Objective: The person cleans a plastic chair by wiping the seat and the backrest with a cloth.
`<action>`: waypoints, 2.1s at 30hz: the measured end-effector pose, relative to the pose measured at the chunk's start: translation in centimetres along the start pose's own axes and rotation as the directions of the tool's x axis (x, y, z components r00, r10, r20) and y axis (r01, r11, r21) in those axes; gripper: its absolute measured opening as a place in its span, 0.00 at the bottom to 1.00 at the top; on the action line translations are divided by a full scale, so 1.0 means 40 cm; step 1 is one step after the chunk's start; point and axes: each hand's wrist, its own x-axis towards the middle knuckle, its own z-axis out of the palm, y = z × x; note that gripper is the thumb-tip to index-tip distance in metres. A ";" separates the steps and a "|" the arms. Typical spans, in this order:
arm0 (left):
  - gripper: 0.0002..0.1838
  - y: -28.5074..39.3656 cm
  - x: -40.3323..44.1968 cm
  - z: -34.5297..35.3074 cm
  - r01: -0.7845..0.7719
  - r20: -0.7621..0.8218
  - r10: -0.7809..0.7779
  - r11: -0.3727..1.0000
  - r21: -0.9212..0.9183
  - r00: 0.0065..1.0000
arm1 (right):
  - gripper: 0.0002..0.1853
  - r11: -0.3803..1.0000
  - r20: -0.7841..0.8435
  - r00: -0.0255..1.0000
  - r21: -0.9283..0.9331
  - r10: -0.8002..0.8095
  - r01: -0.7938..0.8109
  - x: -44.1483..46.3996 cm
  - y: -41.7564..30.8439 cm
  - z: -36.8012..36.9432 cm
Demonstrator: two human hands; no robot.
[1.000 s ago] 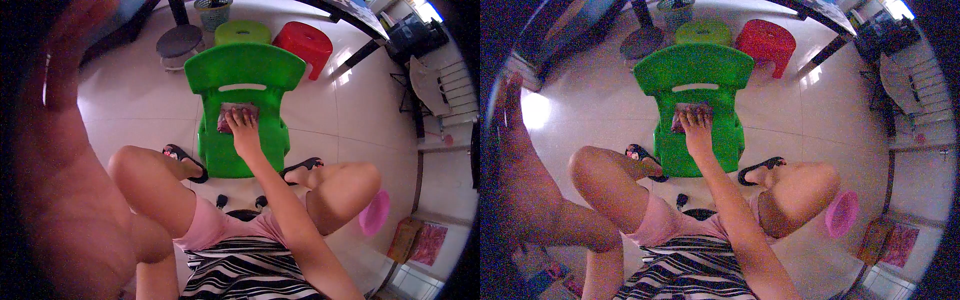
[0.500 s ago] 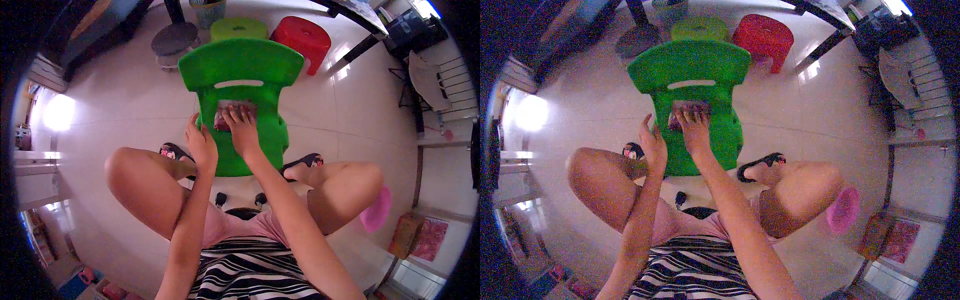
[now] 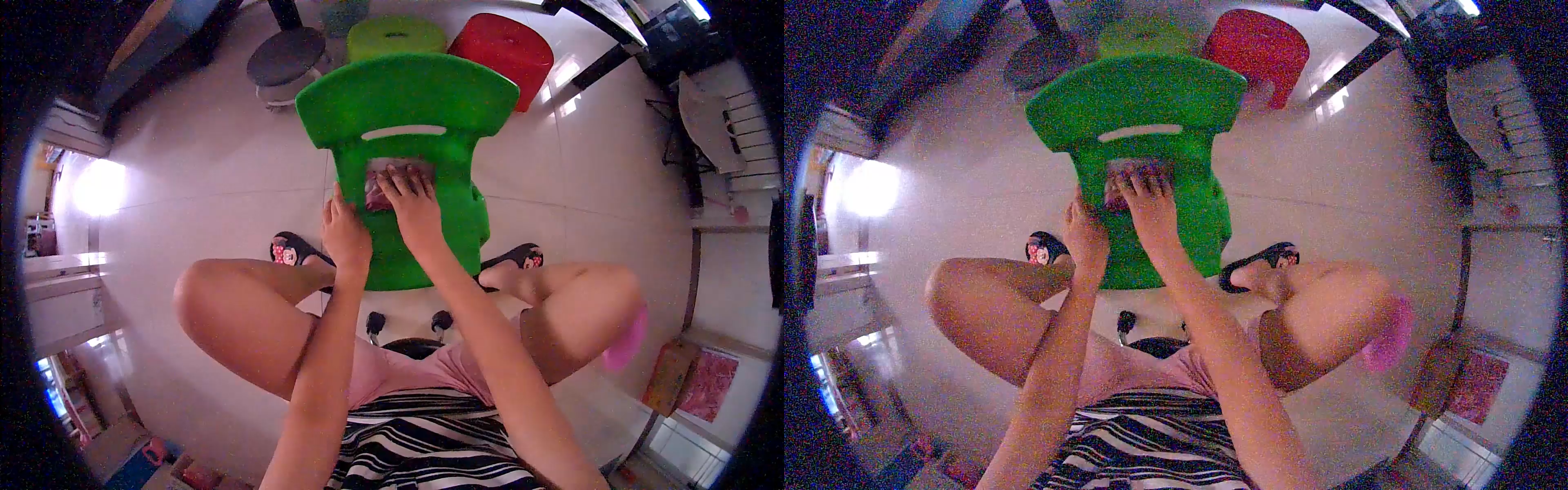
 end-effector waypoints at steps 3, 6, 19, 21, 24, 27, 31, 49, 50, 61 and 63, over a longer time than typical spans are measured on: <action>0.25 0.009 -0.003 -0.006 0.018 0.017 -0.018 1.000 -0.013 1.000 | 0.27 0.999 0.011 1.000 -0.040 -0.023 0.023 0.007 0.021 0.008; 0.25 -0.001 -0.002 0.001 -0.002 -0.002 0.002 1.000 -0.017 1.000 | 0.26 0.996 -0.023 0.997 -0.057 -0.068 0.067 0.020 0.043 0.008; 0.22 0.010 -0.002 -0.013 0.197 0.045 -0.193 0.975 -0.103 0.980 | 0.27 0.987 0.032 0.996 0.140 -0.083 0.078 0.029 0.065 -0.006; 0.21 0.006 -0.001 -0.003 0.185 0.011 -0.186 0.974 -0.129 0.983 | 0.27 0.989 0.040 0.995 0.121 -0.091 0.086 0.029 0.057 -0.015; 0.20 0.005 -0.002 -0.007 0.187 -0.007 -0.190 0.972 -0.141 0.982 | 0.27 0.979 0.108 0.993 0.203 -0.055 0.032 0.019 0.050 -0.020; 0.19 0.002 -0.001 -0.007 0.180 -0.012 -0.183 0.975 -0.129 0.983 | 0.28 0.981 0.117 0.992 0.193 -0.036 0.013 0.003 0.043 -0.032; 0.18 -0.005 -0.002 0.003 0.137 -0.048 -0.144 0.982 -0.129 0.988 | 0.29 0.985 0.137 0.990 0.171 -0.019 -0.005 -0.034 0.027 -0.057; 0.18 0.009 0.004 -0.008 0.118 -0.016 -0.120 0.986 -0.116 0.993 | 0.30 0.990 0.253 0.964 0.095 0.079 -0.106 -0.277 -0.018 -0.172; 0.19 -0.002 0.004 0.001 0.066 -0.058 -0.073 0.991 -0.117 0.996 | 0.30 0.988 0.244 0.966 0.104 0.090 -0.118 -0.290 -0.019 -0.170; 0.24 -0.019 0.007 0.009 -0.013 -0.074 0.005 0.994 -0.104 0.997 | 0.35 0.977 0.353 0.928 0.129 0.116 -0.171 -0.344 -0.021 -0.244; 0.23 -0.007 0.011 -0.001 0.036 -0.009 -0.037 0.994 -0.107 0.999 | 0.35 0.975 0.343 0.931 0.127 0.129 -0.182 -0.339 -0.026 -0.247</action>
